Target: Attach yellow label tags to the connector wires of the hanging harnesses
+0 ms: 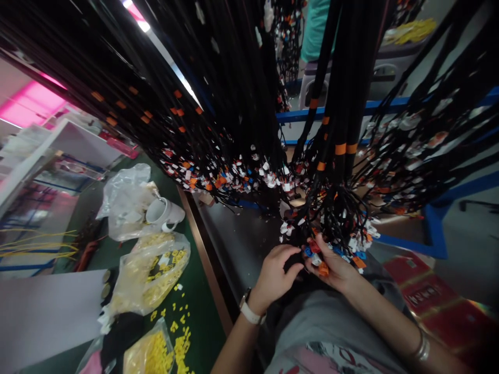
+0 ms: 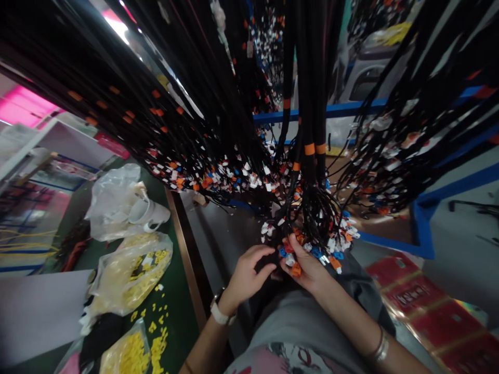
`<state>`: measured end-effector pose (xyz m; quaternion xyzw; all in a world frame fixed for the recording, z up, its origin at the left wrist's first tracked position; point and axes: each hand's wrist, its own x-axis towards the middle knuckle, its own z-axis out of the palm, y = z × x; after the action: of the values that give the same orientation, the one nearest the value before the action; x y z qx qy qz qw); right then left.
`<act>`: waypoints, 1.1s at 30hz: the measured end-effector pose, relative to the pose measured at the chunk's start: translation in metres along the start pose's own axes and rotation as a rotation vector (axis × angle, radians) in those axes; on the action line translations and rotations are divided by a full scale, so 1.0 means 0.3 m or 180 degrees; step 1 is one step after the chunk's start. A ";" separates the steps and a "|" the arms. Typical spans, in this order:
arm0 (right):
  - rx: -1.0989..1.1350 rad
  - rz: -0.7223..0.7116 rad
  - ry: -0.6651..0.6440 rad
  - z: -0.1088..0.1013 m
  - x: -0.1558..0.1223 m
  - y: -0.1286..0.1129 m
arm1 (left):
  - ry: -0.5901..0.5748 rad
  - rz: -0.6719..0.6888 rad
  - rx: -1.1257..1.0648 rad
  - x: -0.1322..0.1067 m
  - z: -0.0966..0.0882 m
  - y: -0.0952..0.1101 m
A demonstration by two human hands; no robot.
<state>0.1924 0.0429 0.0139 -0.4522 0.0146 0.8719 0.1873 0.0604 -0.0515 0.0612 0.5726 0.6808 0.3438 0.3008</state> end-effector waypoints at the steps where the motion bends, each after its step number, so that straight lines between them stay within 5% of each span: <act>1: -0.0027 -0.0031 0.0038 -0.003 0.003 -0.001 | 0.0031 -0.0060 0.0046 -0.016 -0.016 0.000; 8: -0.0292 -0.0066 -0.0081 -0.024 0.014 -0.013 | 0.0438 -0.0808 0.0530 -0.204 -0.181 -0.080; 12: -0.0191 0.0117 -0.0457 -0.038 0.013 -0.022 | 0.1065 -0.1950 0.1233 -0.412 -0.341 -0.179; 16: 0.0016 0.0419 -0.0722 -0.049 0.012 -0.029 | 0.1099 -0.3253 0.2315 -0.644 -0.485 -0.257; 19: 0.0122 0.0562 -0.0799 -0.054 0.013 -0.030 | 0.1025 -0.3690 0.2374 -0.753 -0.522 -0.307; 27: 0.0231 0.0726 -0.0841 -0.067 0.014 -0.029 | 0.1649 -0.2847 0.2188 -0.787 -0.425 -0.474; 33: 0.0215 0.0698 -0.0838 -0.068 0.011 -0.028 | 0.1773 -0.2671 0.2432 -0.789 -0.387 -0.471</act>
<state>0.2094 0.0477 0.0004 -0.3232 0.0685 0.9378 0.1064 -0.0751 -0.3147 0.0176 0.2128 0.9749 0.0654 -0.0042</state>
